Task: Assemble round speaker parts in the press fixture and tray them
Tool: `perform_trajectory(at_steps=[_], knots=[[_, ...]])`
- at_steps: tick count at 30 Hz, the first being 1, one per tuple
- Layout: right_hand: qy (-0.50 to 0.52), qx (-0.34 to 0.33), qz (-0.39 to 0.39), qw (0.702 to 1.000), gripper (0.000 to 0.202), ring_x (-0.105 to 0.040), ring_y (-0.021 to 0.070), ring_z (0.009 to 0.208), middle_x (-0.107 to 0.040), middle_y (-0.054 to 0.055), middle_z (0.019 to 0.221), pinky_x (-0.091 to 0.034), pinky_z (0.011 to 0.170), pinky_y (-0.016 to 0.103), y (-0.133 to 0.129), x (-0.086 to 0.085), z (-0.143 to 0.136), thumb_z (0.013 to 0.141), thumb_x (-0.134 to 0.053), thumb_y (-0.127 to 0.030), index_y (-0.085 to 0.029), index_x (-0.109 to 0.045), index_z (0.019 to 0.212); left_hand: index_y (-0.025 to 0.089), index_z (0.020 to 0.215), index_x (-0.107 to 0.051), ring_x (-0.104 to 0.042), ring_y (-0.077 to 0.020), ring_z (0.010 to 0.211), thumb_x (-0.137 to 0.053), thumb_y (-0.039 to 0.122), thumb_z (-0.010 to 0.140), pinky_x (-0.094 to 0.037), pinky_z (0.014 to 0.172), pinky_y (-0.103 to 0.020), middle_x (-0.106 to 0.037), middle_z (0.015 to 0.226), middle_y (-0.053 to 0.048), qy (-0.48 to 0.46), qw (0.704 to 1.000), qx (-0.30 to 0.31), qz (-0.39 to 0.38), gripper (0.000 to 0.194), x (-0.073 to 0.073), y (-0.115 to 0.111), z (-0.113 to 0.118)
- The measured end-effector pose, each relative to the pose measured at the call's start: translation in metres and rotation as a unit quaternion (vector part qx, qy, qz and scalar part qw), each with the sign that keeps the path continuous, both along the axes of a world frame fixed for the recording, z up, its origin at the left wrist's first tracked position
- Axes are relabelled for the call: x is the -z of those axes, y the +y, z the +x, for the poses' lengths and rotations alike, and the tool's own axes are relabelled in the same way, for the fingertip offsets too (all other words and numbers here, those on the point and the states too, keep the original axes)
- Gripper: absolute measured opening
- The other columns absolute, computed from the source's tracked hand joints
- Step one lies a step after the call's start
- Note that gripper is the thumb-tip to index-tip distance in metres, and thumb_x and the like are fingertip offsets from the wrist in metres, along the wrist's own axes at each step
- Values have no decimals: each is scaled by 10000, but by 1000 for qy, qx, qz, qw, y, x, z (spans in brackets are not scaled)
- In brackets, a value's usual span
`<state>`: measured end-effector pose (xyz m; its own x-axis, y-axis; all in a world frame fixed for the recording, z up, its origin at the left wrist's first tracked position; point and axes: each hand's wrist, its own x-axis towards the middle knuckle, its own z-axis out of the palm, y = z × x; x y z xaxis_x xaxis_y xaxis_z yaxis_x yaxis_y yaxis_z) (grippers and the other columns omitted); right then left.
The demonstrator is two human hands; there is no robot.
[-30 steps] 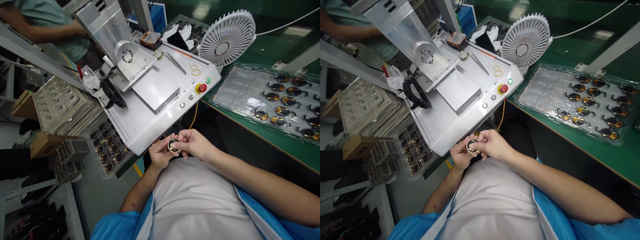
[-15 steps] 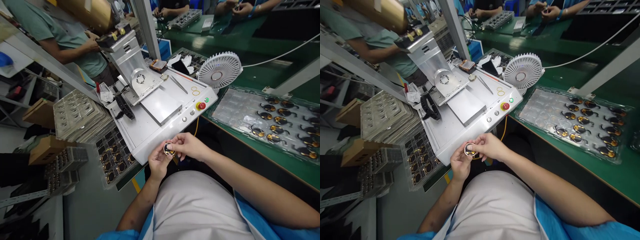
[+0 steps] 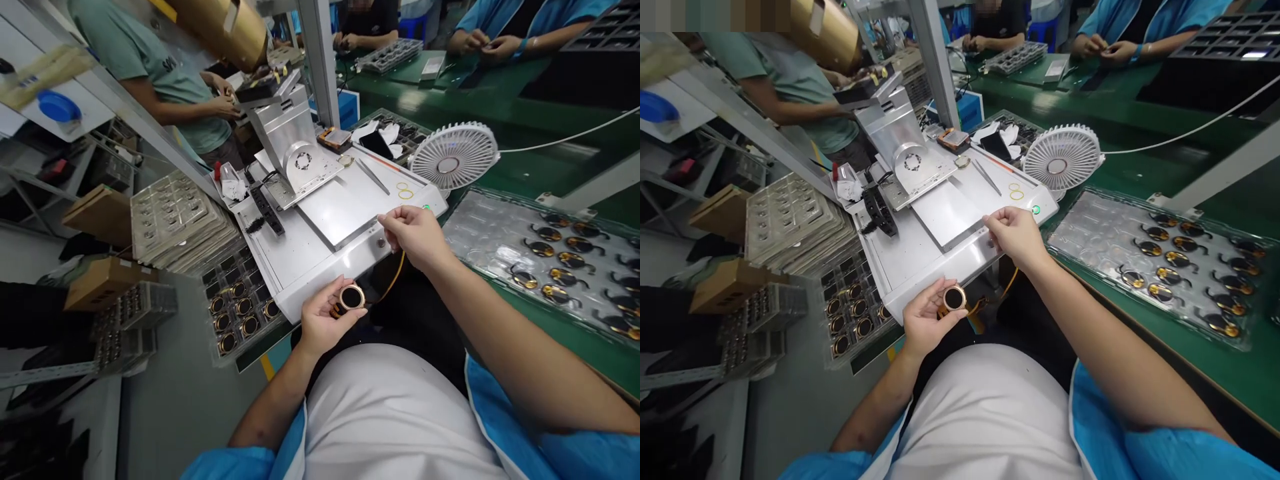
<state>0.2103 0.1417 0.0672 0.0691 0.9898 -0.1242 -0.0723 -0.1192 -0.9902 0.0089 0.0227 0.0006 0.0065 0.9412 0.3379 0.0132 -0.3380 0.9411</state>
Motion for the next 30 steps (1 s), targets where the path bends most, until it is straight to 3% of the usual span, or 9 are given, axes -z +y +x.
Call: perform_trajectory(at_steps=[3,6,10,17,23,25,27,28,30], knots=[[10,-136,-21,990,426,-482,96,381,-596,-7,525,-376,365,191,-41,1,-4,734,-899,-475,-180,-593,715,178,1414,-647,-802,-273,1069,-924,191,713,-677,953,-357,-783,1254,-169,50,999,-19,1,754,-2,-2,2],[-12,-232,-71,970,423,-513,112,390,-614,0,531,-391,374,192,-75,5,-11,753,-866,-510,-181,-602,733,188,1441,-623,-798,-274,1087,-912,200,737,-681,943,-340,-774,1275,-166,70,997,-26,20,761,-3,-1,4],[-59,-240,-60,967,346,-539,115,407,-633,1,547,-393,392,182,-90,13,-17,830,-776,-471,-189,-592,749,218,1452,-616,-797,-265,1090,-907,158,742,-675,954,-319,-776,1280,-144,81,995,-29,48,769,-1,0,5],[-97,-216,-33,971,308,-534,109,450,-652,8,582,-386,418,191,-87,19,-18,842,-749,-435,-193,-583,747,209,1404,-655,-798,-263,1087,-891,163,764,-677,969,-333,-788,1256,-133,104,992,-49,54,684,-2,-3,4],[2,-224,-89,970,480,-546,129,500,-654,17,654,-452,444,229,-94,27,-12,750,-823,-609,-189,-597,815,245,1460,-601,-795,-250,1084,-877,151,782,-673,983,-366,-767,1299,-129,110,992,-13,56,738,8,-8,10],[-12,-170,-88,981,525,-537,136,499,-664,31,676,-445,444,245,-98,31,15,719,-823,-662,-198,-589,792,261,1481,-577,-761,-271,1165,-880,158,778,-644,1045,-426,-717,1374,-137,136,988,19,73,773,11,-8,9],[-111,-17,-61,992,507,-569,169,552,-686,57,730,-451,477,274,-107,33,61,708,-814,-670,-209,-620,795,258,1453,-599,-722,-291,1231,-869,166,789,-620,1077,-469,-680,1405,-143,153,985,33,76,723,12,-6,5],[-186,79,-52,978,477,-595,196,590,-691,70,745,-462,505,299,-113,33,89,721,-797,-661,-216,-646,799,251,1414,-629,-717,-289,1232,-856,166,801,-621,1072,-469,-688,1379,-138,155,985,33,71,659,12,-5,2],[-364,246,-69,896,372,-634,257,645,-679,98,726,-470,548,360,-129,31,145,777,-759,-592,-233,-663,762,233,1294,-698,-739,-262,1157,-830,159,826,-641,1020,-431,-742,1246,-115,152,986,35,60,492,9,-2,-1]])
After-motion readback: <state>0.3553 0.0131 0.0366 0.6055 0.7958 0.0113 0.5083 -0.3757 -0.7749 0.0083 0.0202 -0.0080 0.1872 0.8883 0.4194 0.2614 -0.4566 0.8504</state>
